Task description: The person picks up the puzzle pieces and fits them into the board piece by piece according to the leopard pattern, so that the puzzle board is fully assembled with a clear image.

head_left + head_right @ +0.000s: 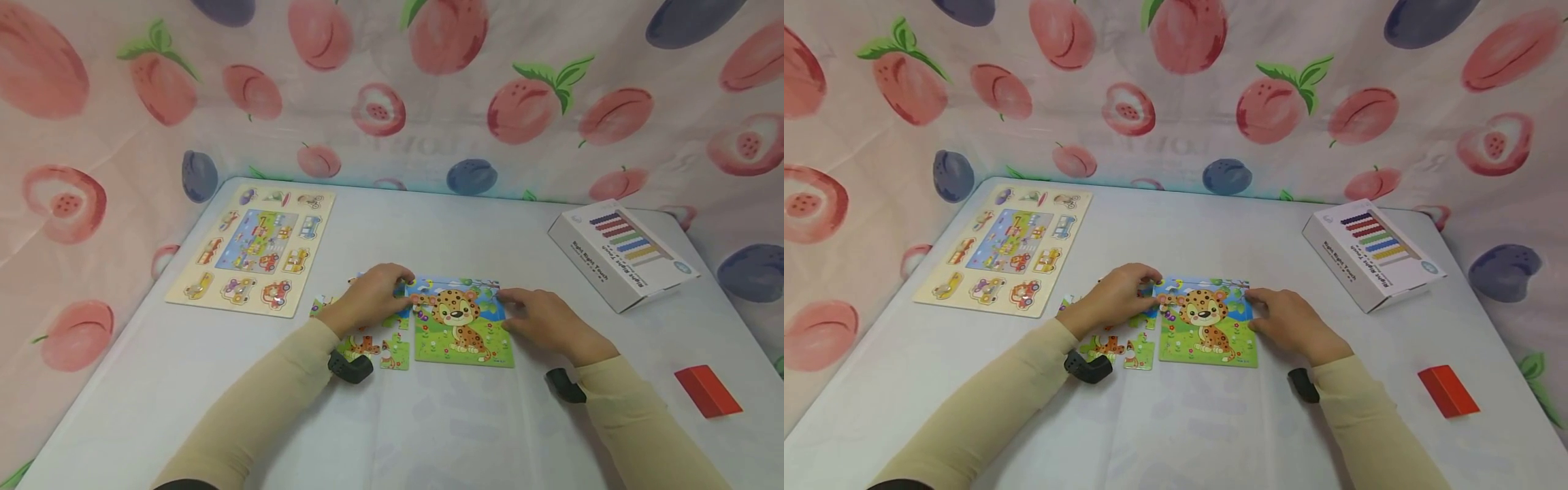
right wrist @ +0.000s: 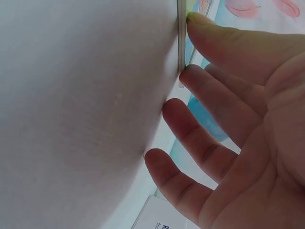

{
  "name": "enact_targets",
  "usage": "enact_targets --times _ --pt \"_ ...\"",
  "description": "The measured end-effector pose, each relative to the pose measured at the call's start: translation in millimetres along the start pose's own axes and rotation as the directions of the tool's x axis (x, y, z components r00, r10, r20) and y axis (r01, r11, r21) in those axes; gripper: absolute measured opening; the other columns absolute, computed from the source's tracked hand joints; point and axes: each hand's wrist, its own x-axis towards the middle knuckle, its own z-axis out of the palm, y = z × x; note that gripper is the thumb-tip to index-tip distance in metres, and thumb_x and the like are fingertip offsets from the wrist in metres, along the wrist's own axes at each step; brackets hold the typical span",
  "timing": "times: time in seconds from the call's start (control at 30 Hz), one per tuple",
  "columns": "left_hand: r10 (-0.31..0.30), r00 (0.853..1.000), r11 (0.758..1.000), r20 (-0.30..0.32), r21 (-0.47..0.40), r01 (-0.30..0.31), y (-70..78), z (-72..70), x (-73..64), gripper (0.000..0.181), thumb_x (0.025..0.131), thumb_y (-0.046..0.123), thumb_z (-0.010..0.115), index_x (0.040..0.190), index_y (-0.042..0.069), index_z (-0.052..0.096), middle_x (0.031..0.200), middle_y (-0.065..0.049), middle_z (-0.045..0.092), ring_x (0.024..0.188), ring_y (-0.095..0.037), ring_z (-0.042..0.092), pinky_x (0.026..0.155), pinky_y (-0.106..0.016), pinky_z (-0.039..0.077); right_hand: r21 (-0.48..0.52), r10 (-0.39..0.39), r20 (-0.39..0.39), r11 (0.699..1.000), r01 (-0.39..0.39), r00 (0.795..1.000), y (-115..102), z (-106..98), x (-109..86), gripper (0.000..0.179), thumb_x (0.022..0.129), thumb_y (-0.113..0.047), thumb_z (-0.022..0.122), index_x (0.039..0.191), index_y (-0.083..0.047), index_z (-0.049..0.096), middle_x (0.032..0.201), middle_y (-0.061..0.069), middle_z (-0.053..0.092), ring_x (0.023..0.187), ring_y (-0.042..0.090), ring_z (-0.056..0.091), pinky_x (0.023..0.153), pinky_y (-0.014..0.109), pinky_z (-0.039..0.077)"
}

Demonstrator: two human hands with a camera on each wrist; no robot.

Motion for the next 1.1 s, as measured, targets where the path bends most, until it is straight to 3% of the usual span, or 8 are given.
enact_targets --times 0.17,0.37,0.73,1.1 --pt "0.021 1.000 1.000 0.008 0.012 -0.021 2.5 3.3 4.2 0.041 0.094 0.026 0.072 0.129 0.007 0.063 0.128 -0.006 0.063 0.122 -0.024 0.054 0.103 -0.038 0.044 -0.005 -0.007 -0.013 1.000 0.007 1.000 -1 1 0.5 0.056 0.089 -0.018 0.074 0.140 -0.003 0.056 0.128 0.025 0.061 0.120 0.047 0.053 0.100 0.063 0.040" --pt "-0.002 1.000 1.000 0.025 0.026 0.001 6.2 7.8 8.5 0.041 0.094 0.026 0.073 0.129 0.008 0.063 0.129 -0.005 0.062 0.127 -0.023 0.051 0.107 -0.037 0.040 -0.019 -0.003 -0.019 1.000 0.003 1.000 -2 2 1.1 0.056 0.089 -0.016 0.074 0.140 -0.002 0.056 0.125 0.025 0.063 0.119 0.047 0.054 0.100 0.062 0.040" --pt "0.002 1.000 1.000 0.027 0.027 -0.002 9.6 13.9 14.8 0.043 0.094 0.031 0.072 0.130 0.009 0.063 0.125 -0.004 0.064 0.115 -0.019 0.056 0.099 -0.034 0.045 -0.024 0.010 -0.010 1.000 -0.011 1.000 -4 2 0.0 0.057 0.089 -0.017 0.075 0.141 -0.002 0.055 0.127 0.026 0.062 0.120 0.048 0.053 0.100 0.062 0.040" --pt "0.018 1.000 0.999 0.020 0.041 -0.019 7.6 18.7 20.3 0.046 0.096 0.031 0.070 0.134 0.007 0.061 0.126 -0.004 0.064 0.118 -0.020 0.057 0.101 -0.035 0.045 -0.021 0.024 -0.008 0.999 -0.024 1.000 -4 2 0.2 0.057 0.090 -0.016 0.073 0.142 -0.003 0.054 0.128 0.026 0.061 0.121 0.048 0.052 0.100 0.063 0.040"
